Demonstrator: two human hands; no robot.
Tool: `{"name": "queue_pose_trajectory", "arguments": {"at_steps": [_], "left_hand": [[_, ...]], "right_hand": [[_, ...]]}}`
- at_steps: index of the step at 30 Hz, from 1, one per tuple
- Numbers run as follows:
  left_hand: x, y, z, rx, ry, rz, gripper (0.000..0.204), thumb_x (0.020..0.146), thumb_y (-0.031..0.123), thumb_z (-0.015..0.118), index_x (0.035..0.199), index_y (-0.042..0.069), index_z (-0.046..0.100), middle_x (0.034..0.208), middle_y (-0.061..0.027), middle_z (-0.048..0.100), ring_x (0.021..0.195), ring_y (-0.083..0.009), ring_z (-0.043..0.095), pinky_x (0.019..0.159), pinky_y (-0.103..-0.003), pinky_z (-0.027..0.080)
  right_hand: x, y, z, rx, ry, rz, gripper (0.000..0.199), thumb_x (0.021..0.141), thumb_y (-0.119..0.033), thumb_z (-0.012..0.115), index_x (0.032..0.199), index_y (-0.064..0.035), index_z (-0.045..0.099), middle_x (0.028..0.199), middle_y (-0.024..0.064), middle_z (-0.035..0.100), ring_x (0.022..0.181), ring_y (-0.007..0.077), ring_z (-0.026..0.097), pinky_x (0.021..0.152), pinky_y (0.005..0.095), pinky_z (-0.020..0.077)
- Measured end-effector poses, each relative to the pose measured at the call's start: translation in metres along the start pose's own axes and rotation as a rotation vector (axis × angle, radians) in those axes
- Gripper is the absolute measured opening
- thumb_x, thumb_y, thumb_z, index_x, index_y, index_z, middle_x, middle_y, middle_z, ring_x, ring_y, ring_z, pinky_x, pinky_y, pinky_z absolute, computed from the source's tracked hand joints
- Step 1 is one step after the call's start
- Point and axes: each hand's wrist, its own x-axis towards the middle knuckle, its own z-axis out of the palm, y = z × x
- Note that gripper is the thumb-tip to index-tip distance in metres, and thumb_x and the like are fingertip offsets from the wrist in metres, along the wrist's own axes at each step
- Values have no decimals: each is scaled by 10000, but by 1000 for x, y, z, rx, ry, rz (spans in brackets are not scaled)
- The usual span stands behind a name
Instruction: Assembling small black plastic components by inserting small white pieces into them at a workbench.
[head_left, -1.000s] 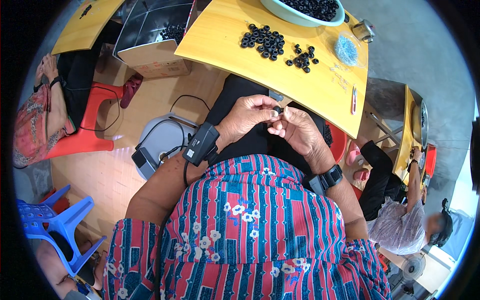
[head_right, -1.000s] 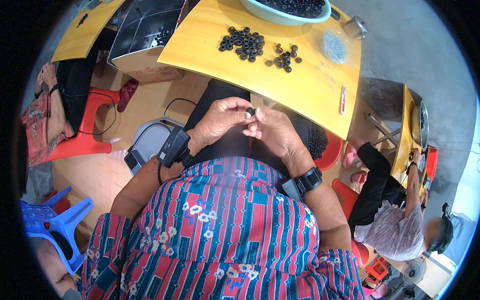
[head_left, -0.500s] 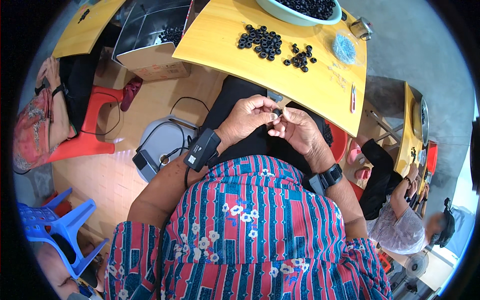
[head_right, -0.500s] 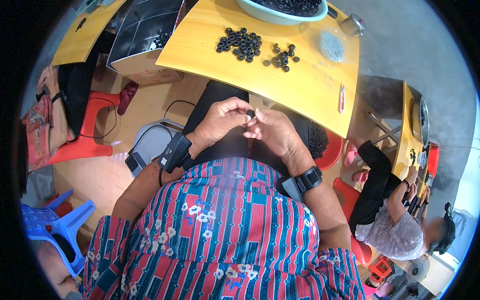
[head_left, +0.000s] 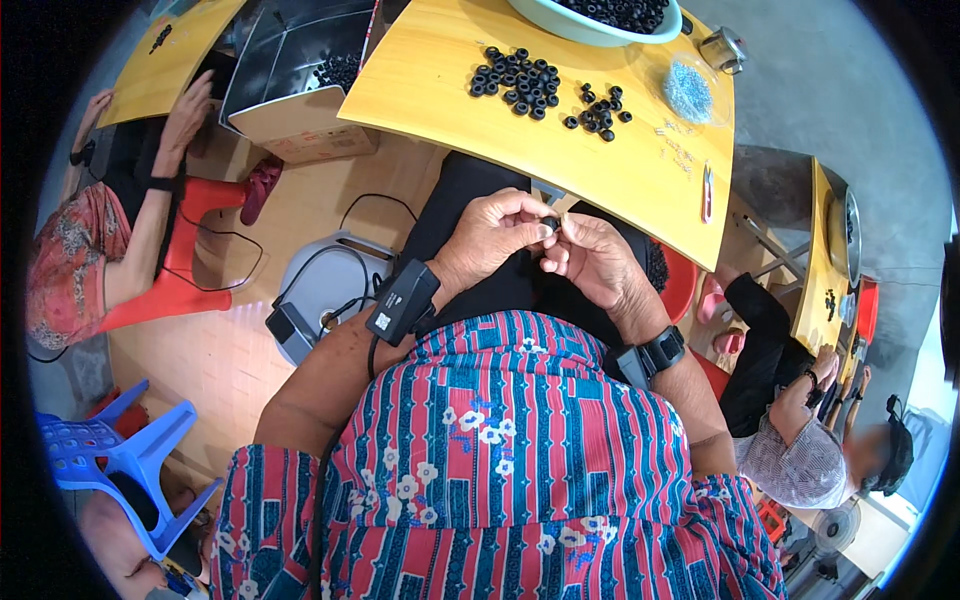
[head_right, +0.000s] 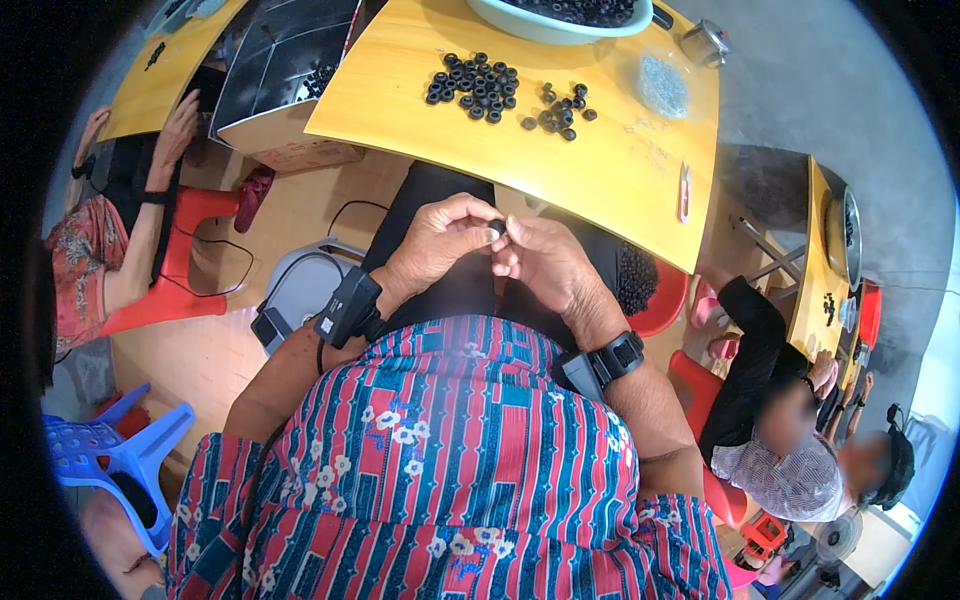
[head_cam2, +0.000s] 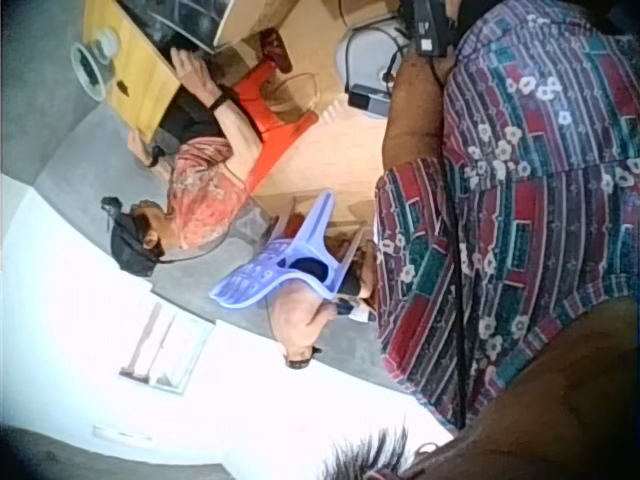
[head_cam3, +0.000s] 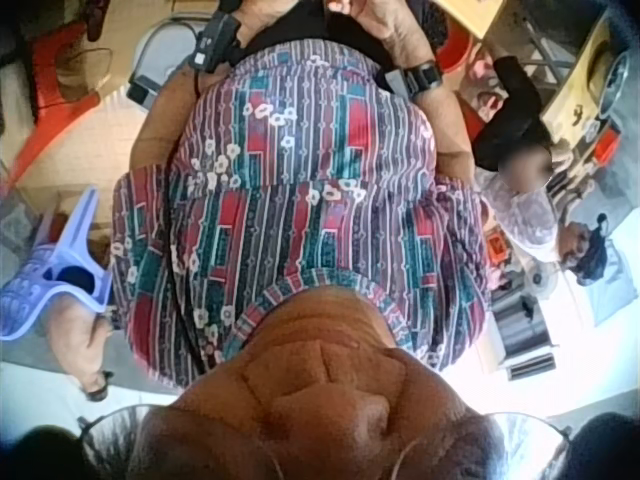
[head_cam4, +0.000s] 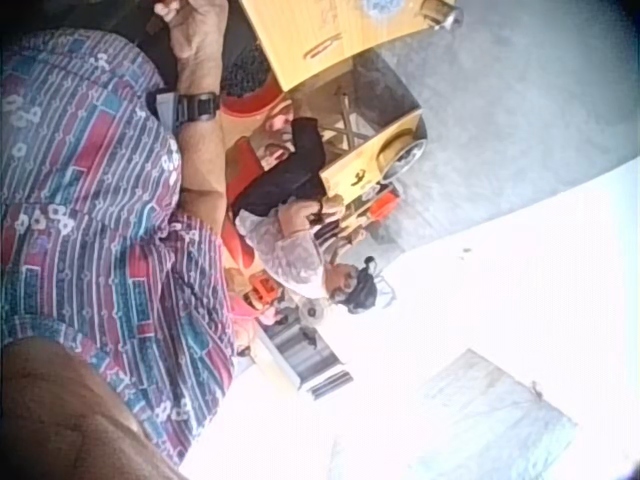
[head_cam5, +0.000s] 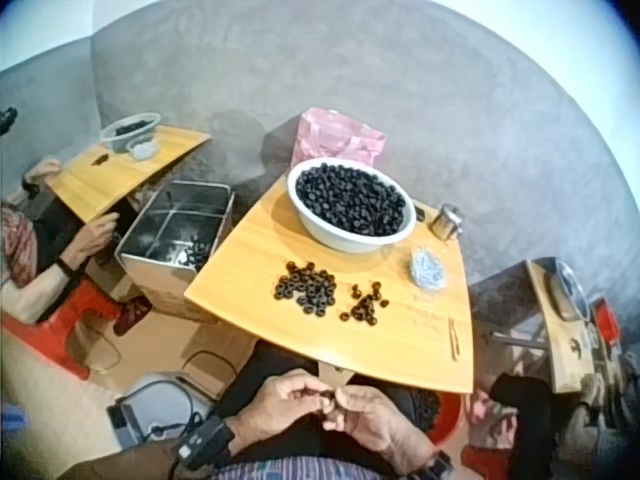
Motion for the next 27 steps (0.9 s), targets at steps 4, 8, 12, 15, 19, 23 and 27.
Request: {"name": "queue_pose_trajectory", "arguments": {"at_steps": [4,8,12,15,19,23,27], "left_hand": [[4,-1,-1,-81,-59,-62,222,897,16,574,1113,-36,564,967,-104,624,822,-149,626,765,-286,530],[1,8,3,-116,-103,-155,366,910,79,575,1254,-26,505,1029,-99,623,862,-148,623,768,-282,529],[-2,14,5,16,-92,-148,459,906,119,593,1324,-13,455,1082,-77,610,925,-131,604,786,-269,520],[-3,15,6,49,-134,-213,477,903,146,609,1326,-12,455,1113,-57,599,971,-105,578,802,-257,509],[-1,11,6,35,-127,-155,495,902,172,621,1326,-20,451,1120,-58,595,954,-92,572,783,-244,508],[-1,12,5,51,-93,-134,498,904,166,619,1324,-35,444,1124,-69,596,953,-102,580,767,-243,517],[-2,11,4,48,-73,-135,491,905,156,614,1321,-41,443,1135,-81,593,967,-112,583,773,-253,520]], "right_hand": [[3,2,1,-18,-29,-50,341,926,-310,567,974,26,593,798,53,573,675,143,529,669,278,472],[-1,-3,11,-150,89,-46,289,942,-272,542,1003,7,584,788,40,559,672,129,517,674,266,466],[-3,-1,10,-506,119,-146,184,945,-156,496,1048,-24,574,797,26,568,693,98,526,671,244,462],[-5,0,11,-748,150,-220,173,929,-87,483,1066,-24,567,812,31,590,716,90,553,665,247,474],[-6,0,16,-871,198,-272,195,888,-36,498,1071,-7,562,816,56,610,732,110,589,669,267,497],[-2,-1,16,-947,190,-377,200,875,-41,504,1062,-4,566,815,73,613,737,128,597,688,269,500],[0,0,16,-953,189,-357,198,867,-44,512,1052,-1,566,827,103,621,754,161,612,706,278,501]]}}
